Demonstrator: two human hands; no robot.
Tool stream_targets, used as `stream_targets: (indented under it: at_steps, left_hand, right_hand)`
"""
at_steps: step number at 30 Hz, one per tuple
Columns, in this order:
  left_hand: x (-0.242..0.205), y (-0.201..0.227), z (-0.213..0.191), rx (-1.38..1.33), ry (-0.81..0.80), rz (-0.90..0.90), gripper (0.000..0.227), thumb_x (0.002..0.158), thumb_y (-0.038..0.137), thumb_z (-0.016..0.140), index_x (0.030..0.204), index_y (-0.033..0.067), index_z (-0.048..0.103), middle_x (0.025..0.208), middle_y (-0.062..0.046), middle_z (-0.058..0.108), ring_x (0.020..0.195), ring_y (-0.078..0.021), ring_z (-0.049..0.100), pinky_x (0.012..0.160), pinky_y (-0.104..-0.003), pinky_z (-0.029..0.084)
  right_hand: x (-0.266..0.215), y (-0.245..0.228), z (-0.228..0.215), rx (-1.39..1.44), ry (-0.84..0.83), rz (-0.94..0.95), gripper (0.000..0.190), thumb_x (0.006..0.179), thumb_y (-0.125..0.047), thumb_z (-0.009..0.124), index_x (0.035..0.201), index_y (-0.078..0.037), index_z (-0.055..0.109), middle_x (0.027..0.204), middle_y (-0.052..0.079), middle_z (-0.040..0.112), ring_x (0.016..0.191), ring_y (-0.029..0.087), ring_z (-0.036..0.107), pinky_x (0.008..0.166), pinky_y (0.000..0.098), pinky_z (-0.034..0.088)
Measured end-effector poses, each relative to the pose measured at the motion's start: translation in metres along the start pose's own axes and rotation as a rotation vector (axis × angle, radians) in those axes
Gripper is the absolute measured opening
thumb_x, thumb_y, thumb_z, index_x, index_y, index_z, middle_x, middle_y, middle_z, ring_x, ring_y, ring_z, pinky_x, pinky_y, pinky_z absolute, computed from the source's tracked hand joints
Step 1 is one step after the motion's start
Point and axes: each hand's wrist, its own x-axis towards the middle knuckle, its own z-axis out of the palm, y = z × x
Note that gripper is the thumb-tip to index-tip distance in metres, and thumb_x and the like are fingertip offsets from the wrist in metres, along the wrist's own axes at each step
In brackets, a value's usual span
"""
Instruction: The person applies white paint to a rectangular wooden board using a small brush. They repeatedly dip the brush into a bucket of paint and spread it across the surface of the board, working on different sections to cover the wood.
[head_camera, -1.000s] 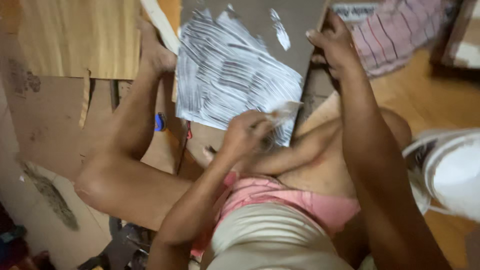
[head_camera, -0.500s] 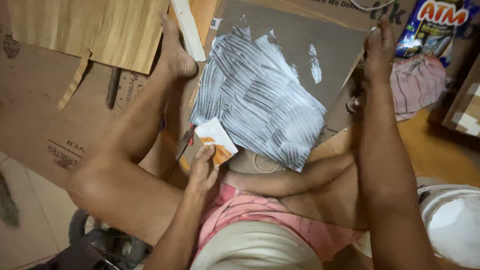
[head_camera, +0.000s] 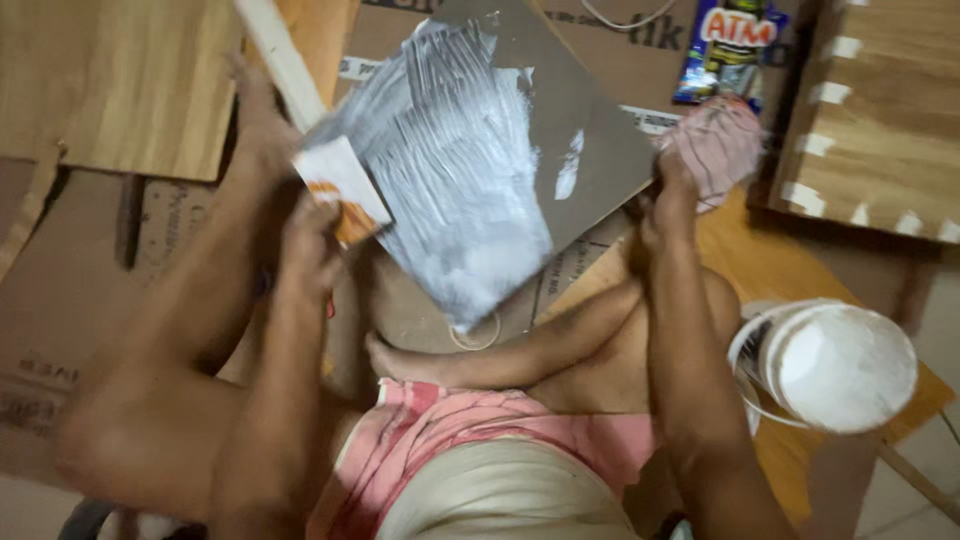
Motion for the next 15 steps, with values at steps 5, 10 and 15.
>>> stream_targets:
  at_steps: [5,10,15]
  left_hand:
    - [0.107,0.044,0.022,0.234,-0.117,-0.004,0.028,0.105,0.002,0.055,0.132,-0.0014,0.057,0.122,-0.014,0.066,0.113,-0.0269,0.067,0.104,-0.044,0.057]
    - [0.165,0.060,0.035,0.303,0.180,0.224,0.076,0.086,-0.008,0.065,0.135,0.0356,0.027,0.127,-0.012,0.062,0.112,-0.0258,0.072,0.103,-0.043,0.063]
    - [0.155,0.092,0.014,0.639,-0.015,0.276,0.019,0.106,0.011,0.065,0.119,-0.0029,0.064,0.116,-0.011,0.058,0.109,-0.0230,0.060,0.103,-0.041,0.052]
  right_hand:
    - [-0.113,0.035,0.027,0.057,0.194,-0.031,0.029,0.102,-0.024,0.054,0.118,-0.003,0.065,0.113,0.008,0.069,0.099,0.019,0.070,0.080,0.0350,0.063]
    - [-0.197,0.077,0.057,-0.119,0.175,0.077,0.036,0.100,-0.020,0.052,0.132,-0.007,0.058,0.118,0.005,0.064,0.109,0.019,0.064,0.092,0.0398,0.060]
    - [-0.216,0.081,0.065,-0.123,0.104,0.039,0.050,0.104,-0.011,0.056,0.151,0.000,0.045,0.117,0.013,0.059,0.098,0.025,0.048,0.084,0.0386,0.044]
